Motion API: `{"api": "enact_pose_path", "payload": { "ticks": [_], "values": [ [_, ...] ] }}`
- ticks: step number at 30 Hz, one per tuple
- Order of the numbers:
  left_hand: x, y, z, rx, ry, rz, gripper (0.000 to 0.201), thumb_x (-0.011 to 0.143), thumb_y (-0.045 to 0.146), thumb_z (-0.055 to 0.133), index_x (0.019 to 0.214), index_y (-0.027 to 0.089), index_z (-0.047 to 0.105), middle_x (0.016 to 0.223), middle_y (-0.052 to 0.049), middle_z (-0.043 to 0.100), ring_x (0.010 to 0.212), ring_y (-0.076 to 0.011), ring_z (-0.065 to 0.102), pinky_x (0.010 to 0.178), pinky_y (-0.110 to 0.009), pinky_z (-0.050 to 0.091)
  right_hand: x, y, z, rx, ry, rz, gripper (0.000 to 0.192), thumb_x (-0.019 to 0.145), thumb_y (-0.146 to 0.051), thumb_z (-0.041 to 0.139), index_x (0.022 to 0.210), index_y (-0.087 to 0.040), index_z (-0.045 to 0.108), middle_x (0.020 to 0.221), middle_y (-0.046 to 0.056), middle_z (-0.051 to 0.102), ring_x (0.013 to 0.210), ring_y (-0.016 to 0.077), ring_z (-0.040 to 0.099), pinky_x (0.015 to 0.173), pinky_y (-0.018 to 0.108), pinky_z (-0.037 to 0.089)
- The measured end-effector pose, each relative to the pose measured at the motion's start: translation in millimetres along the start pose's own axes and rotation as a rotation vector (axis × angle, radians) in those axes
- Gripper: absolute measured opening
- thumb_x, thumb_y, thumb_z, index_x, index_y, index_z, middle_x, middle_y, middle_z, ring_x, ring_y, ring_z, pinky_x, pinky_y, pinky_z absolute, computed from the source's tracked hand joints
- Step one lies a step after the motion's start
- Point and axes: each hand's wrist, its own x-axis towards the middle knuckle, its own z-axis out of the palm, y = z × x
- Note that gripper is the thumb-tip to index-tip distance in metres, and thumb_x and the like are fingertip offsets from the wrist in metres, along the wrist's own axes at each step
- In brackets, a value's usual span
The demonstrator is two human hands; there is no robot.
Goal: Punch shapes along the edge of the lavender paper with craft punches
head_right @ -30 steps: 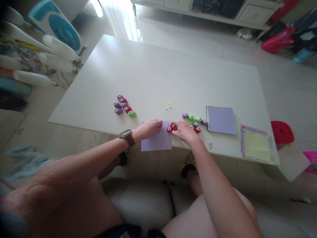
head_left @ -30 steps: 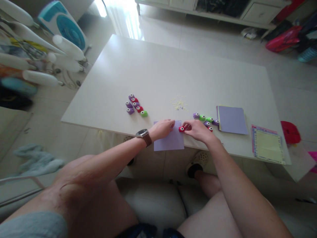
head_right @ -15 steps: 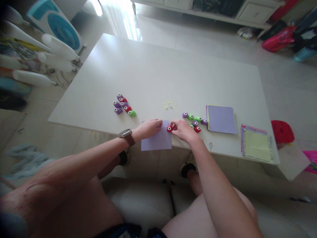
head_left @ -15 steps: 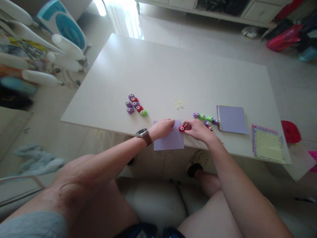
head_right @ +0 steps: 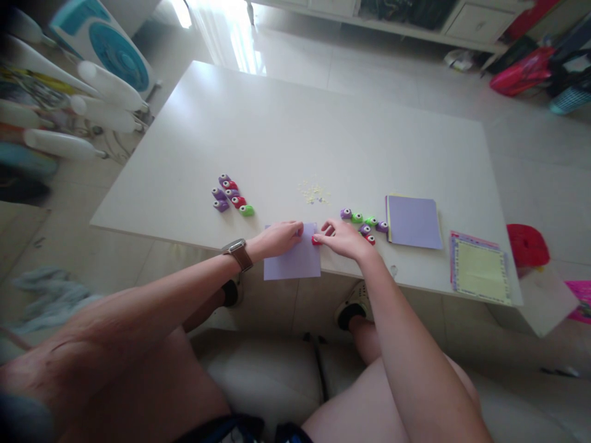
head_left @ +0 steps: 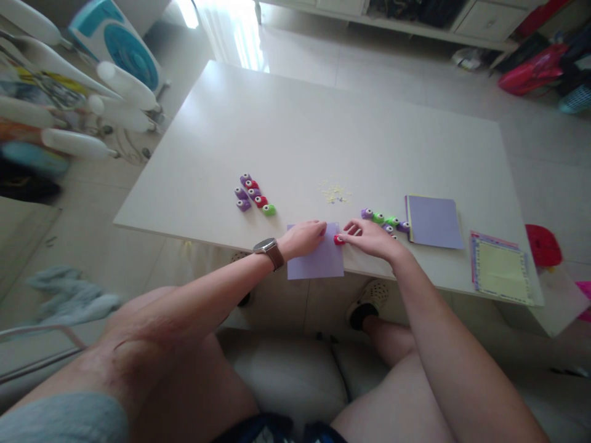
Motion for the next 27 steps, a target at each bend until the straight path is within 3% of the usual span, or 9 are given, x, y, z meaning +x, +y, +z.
{"api": "enact_pose_path", "payload": {
  "ticks": [5,11,19,27],
  "values": [
    [-1,9,-4.4,0.006,-0.002,-0.04,0.035,0.109,0.039,0.037,0.107,0.017,0.064,0.108,-0.012,0.072,0.097,-0.0242,0.07,0.085,-0.033,0.05,8,10,6,0.116,-0.026,0.061,0.025,0.09,-0.039,0.079,0.098,-0.017,0.071,0.098,0.008,0.075,0.084,0.019,0.07,0.073,0.026,0.054],
    [-1,19,-6.7,0.017,0.001,-0.105,0.055,0.109,0.058,0.03,0.106,0.015,0.065,0.108,-0.013,0.073,0.098,-0.0265,0.07,0.082,-0.034,0.049,12,12,8,0.114,-0.026,0.071,0.022,0.091,-0.035,0.08,0.094,-0.016,0.069,0.092,0.008,0.075,0.079,0.0183,0.07,0.068,0.025,0.052],
    [2,29,-0.4,0.066,0.025,-0.184,0.068,0.104,0.07,0.028,0.112,0.014,0.065,0.112,-0.017,0.073,0.1,-0.0306,0.071,0.08,-0.036,0.05,14,4,9,0.051,0.025,0.08,0.024,0.085,-0.031,0.085,0.087,-0.016,0.066,0.086,0.007,0.073,0.075,0.0169,0.068,0.064,0.023,0.05],
    [6,29,0.6,0.084,-0.017,-0.228,0.07,0.104,0.07,0.027,0.12,0.012,0.063,0.118,-0.02,0.072,0.109,-0.0333,0.07,0.084,-0.038,0.051,14,-5,9,0.016,0.08,0.09,0.032,0.079,-0.035,0.09,0.084,-0.016,0.064,0.085,0.006,0.072,0.077,0.0173,0.066,0.066,0.024,0.049]
  ]
}}
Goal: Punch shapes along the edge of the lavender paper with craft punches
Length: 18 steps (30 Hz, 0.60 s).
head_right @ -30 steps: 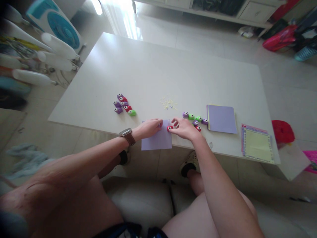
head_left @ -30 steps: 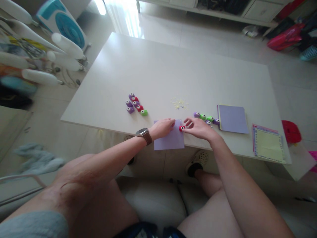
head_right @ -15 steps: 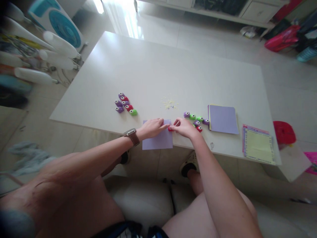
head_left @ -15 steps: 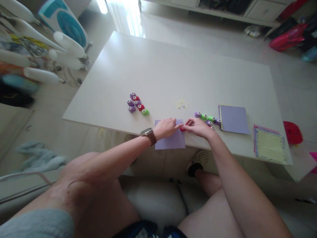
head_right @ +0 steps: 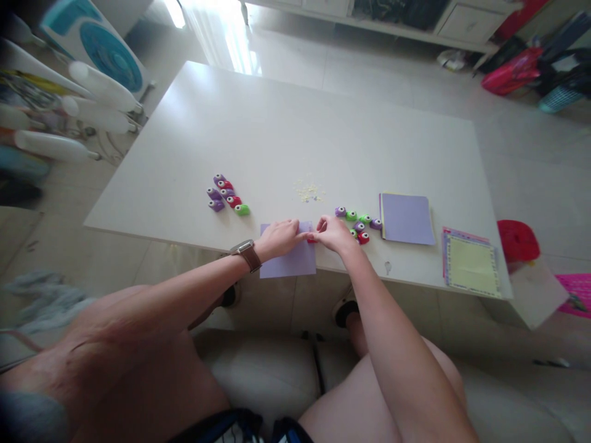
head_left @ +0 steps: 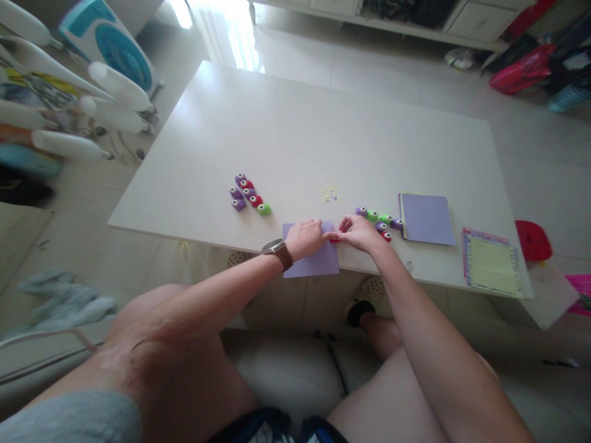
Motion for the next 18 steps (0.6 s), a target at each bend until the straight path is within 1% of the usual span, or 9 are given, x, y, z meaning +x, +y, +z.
{"api": "enact_pose_path", "payload": {
  "ticks": [6,9,14,18],
  "values": [
    [3.8,3.2,-2.6,0.045,-0.042,0.007,0.07,0.105,0.068,0.028,0.121,0.009,0.063,0.118,-0.022,0.072,0.111,-0.0354,0.07,0.084,-0.039,0.053,-0.1,-2.6,0.9,-0.038,0.009,0.01,0.034,0.079,-0.035,0.09,0.081,-0.017,0.061,0.082,0.004,0.07,0.073,0.0156,0.064,0.064,0.023,0.045],
    [5.7,4.5,-2.6,0.059,-0.052,0.001,0.068,0.105,0.066,0.03,0.122,0.008,0.063,0.12,-0.023,0.072,0.112,-0.035,0.07,0.084,-0.038,0.053,2.2,0.0,3.0,-0.045,0.003,0.004,0.035,0.079,-0.036,0.089,0.082,-0.018,0.06,0.08,0.003,0.069,0.072,0.0152,0.063,0.063,0.022,0.044],
    [7.3,4.9,-3.0,0.068,-0.058,-0.001,0.065,0.104,0.065,0.037,0.122,0.008,0.063,0.121,-0.021,0.072,0.113,-0.0338,0.07,0.086,-0.037,0.053,5.3,2.2,4.7,-0.123,0.034,-0.017,0.036,0.077,-0.039,0.09,0.082,-0.018,0.061,0.082,0.003,0.07,0.072,0.0158,0.062,0.06,0.023,0.041],
    [8.8,5.9,-3.7,0.064,-0.062,-0.002,0.064,0.104,0.065,0.039,0.121,0.008,0.064,0.122,-0.022,0.072,0.114,-0.0339,0.07,0.087,-0.037,0.053,4.6,-0.4,4.2,-0.16,0.041,0.006,0.037,0.077,-0.04,0.091,0.083,-0.019,0.061,0.081,0.003,0.07,0.071,0.0156,0.06,0.059,0.023,0.038]
  ]
}}
